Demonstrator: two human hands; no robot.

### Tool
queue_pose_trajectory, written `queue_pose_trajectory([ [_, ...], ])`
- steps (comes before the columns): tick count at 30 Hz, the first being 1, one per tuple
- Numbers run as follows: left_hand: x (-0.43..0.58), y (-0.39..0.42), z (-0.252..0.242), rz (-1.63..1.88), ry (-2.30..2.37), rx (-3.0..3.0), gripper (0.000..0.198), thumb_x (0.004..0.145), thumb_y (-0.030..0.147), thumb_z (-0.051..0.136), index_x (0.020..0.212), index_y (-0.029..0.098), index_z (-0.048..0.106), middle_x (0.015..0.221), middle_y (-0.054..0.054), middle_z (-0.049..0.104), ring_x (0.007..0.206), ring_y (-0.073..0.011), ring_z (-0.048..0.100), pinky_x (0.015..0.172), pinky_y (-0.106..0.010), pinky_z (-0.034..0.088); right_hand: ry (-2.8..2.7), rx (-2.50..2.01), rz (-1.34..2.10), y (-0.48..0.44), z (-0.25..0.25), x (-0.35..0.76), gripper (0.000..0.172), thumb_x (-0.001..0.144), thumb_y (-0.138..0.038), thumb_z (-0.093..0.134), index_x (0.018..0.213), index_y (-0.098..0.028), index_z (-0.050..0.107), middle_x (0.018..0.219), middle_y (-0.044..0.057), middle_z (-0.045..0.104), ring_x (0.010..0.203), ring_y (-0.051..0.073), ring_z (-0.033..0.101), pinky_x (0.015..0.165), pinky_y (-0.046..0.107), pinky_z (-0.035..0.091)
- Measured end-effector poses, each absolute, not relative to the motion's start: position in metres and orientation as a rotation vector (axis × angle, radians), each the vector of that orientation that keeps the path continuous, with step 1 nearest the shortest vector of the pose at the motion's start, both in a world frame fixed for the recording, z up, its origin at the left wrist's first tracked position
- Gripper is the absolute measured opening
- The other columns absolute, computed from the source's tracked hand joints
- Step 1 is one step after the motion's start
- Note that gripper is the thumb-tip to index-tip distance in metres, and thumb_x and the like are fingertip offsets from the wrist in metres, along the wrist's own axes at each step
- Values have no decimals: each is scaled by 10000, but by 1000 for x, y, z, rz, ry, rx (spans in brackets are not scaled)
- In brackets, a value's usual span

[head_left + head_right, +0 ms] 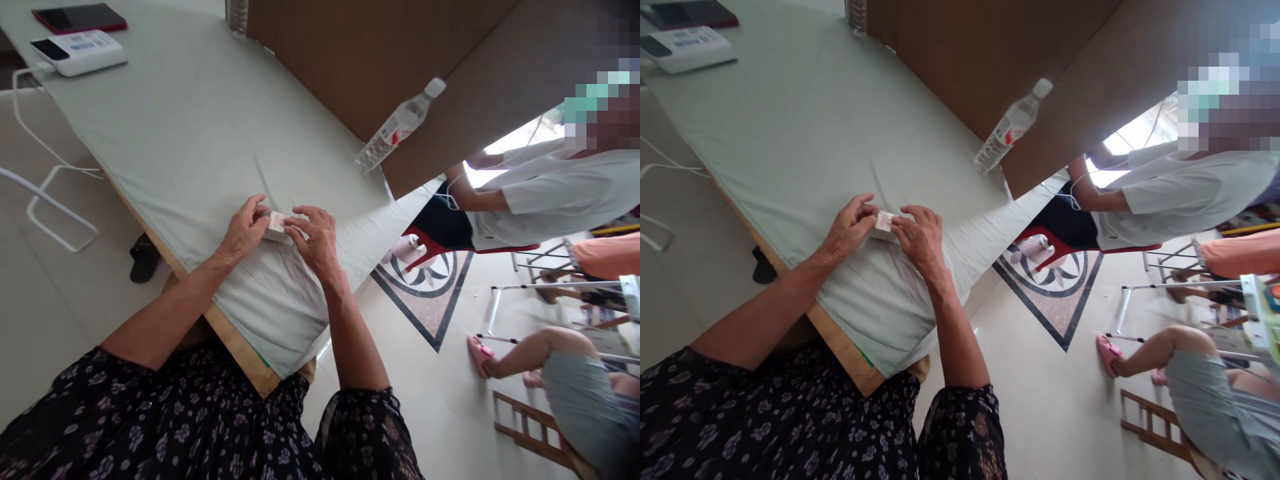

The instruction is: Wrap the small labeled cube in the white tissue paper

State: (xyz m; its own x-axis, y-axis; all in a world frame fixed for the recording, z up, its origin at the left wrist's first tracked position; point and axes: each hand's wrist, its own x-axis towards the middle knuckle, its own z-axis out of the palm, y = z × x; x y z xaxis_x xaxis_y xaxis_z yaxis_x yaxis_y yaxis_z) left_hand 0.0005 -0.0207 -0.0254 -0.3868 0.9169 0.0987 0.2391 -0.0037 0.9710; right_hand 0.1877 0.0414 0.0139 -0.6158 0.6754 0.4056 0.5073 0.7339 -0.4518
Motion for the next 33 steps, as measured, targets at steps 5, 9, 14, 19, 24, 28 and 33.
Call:
queue_pose_trajectory([
  [5,2,-21,-24,1440,1669,1216,549,848,291,589,1386,181,604,1195,-107,754,1029,-213,708,980,-378,562,-2508,-815,255,47,23,180,203,1026,-321,586,977,-301,782,1262,55,769,1231,292,627,1085,524,431],
  [9,5,-22,-20,1420,1719,1202,602,804,327,660,1383,168,611,1216,-127,740,1095,-255,693,1034,-438,545,-2507,-806,219,51,23,172,229,1033,-288,518,934,-269,724,1209,71,788,1178,278,659,1056,496,442],
  [14,6,-23,-16,1411,1698,1243,652,742,313,723,1372,182,618,1226,-124,734,1143,-274,682,1080,-463,530,-2414,-869,282,68,28,167,220,1041,-303,461,994,-257,671,1333,105,740,1251,282,646,1092,504,436],
  [19,5,-25,-15,1398,1609,1254,722,734,360,720,1413,159,579,1221,-129,717,1068,-257,708,1028,-445,567,-2379,-874,274,99,41,163,256,1070,-363,447,1011,-243,665,1374,129,700,1310,294,619,1125,524,451],
  [24,10,-25,-14,1454,1485,1205,763,762,487,722,1425,150,549,1215,-160,714,1122,-285,705,1021,-461,561,-2329,-898,264,138,45,163,295,1080,-429,463,1025,-235,679,1373,134,677,1299,301,620,1169,580,439],
  [28,13,-28,-8,1463,1377,1138,655,787,533,705,1321,174,584,1189,-144,723,1038,-261,719,932,-421,584,-2277,-926,274,163,42,162,326,1076,-478,473,998,-237,679,1303,121,699,1270,291,623,1183,584,437],
  [33,12,-29,2,1377,1365,1075,427,844,564,624,1030,185,686,936,-67,733,845,-214,691,797,-354,570,-2163,-962,375,166,36,172,383,1069,-526,444,1050,-234,690,1200,115,733,1178,276,659,1140,529,484],
])
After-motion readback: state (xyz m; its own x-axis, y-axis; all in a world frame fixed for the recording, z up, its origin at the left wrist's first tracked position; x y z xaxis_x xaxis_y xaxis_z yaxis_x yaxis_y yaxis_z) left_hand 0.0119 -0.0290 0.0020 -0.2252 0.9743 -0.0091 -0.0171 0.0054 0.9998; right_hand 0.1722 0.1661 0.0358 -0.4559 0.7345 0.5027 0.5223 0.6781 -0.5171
